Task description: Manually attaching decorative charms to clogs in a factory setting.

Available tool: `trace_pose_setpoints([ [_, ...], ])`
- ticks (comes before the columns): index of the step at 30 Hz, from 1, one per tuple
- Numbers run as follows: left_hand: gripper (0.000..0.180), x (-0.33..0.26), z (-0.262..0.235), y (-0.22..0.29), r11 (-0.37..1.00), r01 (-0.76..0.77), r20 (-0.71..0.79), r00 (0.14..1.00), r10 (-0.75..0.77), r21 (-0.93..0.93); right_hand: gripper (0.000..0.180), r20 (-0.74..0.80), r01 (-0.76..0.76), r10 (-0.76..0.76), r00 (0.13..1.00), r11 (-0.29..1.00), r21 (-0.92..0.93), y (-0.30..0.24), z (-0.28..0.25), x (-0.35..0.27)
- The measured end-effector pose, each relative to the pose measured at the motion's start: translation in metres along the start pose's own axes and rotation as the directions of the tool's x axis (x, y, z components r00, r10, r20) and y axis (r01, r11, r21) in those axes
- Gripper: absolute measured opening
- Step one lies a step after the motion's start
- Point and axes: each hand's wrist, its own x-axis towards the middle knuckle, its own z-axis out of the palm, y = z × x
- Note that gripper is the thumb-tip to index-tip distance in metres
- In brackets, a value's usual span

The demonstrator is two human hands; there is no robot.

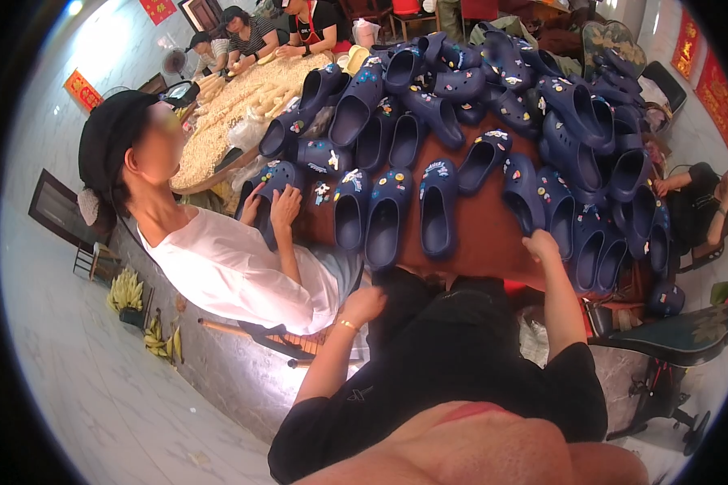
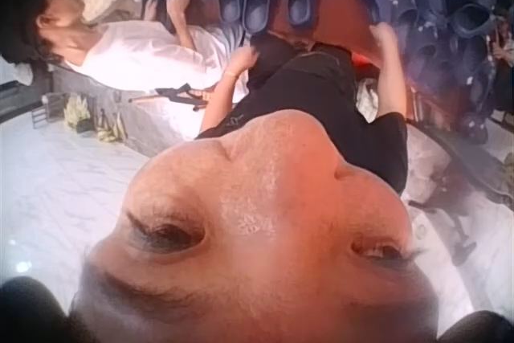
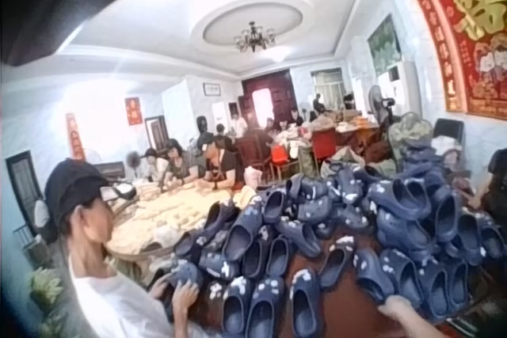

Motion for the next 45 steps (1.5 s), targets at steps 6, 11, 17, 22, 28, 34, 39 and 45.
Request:
trace_pose_setpoints([
  [6, 0.024, 0.039, -0.076, 0.17, 0.538, -0.63, -0.18, 0.726, 0.663, -0.56, 0.022, 0.054, 0.027, -0.012, 0.998, 0.953, -0.301, -0.052, 0.029, 0.066],
  [11, 0.02, 0.065, -0.062, 0.252, 0.267, -0.835, -0.304, 0.444, 0.843, -0.481, 0.019, 0.189, 0.008, 0.091, 0.978, 0.883, -0.469, -0.091, 0.046, 0.063],
  [17, 0.023, 0.098, -0.044, 0.283, 0.515, -0.799, -0.138, 0.574, 0.807, -0.311, 0.021, 0.194, -0.049, 0.307, 0.932, 0.635, -0.771, -0.051, 0.087, 0.086],
  [22, 0.024, 0.091, -0.061, 0.296, 0.413, -0.791, 0.041, 0.444, 0.895, -0.451, 0.023, 0.161, 0.002, 0.487, 0.859, 0.31, -0.951, -0.115, 0.111, 0.124],
  [28, 0.026, 0.091, -0.079, 0.3, 0.355, -0.83, -0.003, 0.395, 0.919, -0.43, 0.025, 0.184, 0.147, 0.561, 0.807, 0.111, -0.983, -0.111, 0.116, 0.119],
  [34, 0.031, 0.091, -0.056, 0.303, 0.41, -0.856, 0.0, 0.432, 0.902, -0.314, 0.029, 0.148, 0.108, 0.628, 0.764, 0.102, -0.989, -0.108, 0.126, 0.134],
  [39, 0.031, 0.077, -0.088, 0.301, 0.235, -0.623, 0.051, 0.299, 0.953, -0.746, 0.028, 0.315, 0.226, 0.562, 0.764, 0.225, -0.948, -0.102, 0.1, 0.12],
  [45, 0.022, 0.122, -0.075, 0.22, 0.702, -0.486, -0.01, 0.825, 0.564, -0.521, 0.023, 0.217, 0.189, -0.094, 0.971, 0.863, -0.469, -0.087, 0.041, 0.057],
])
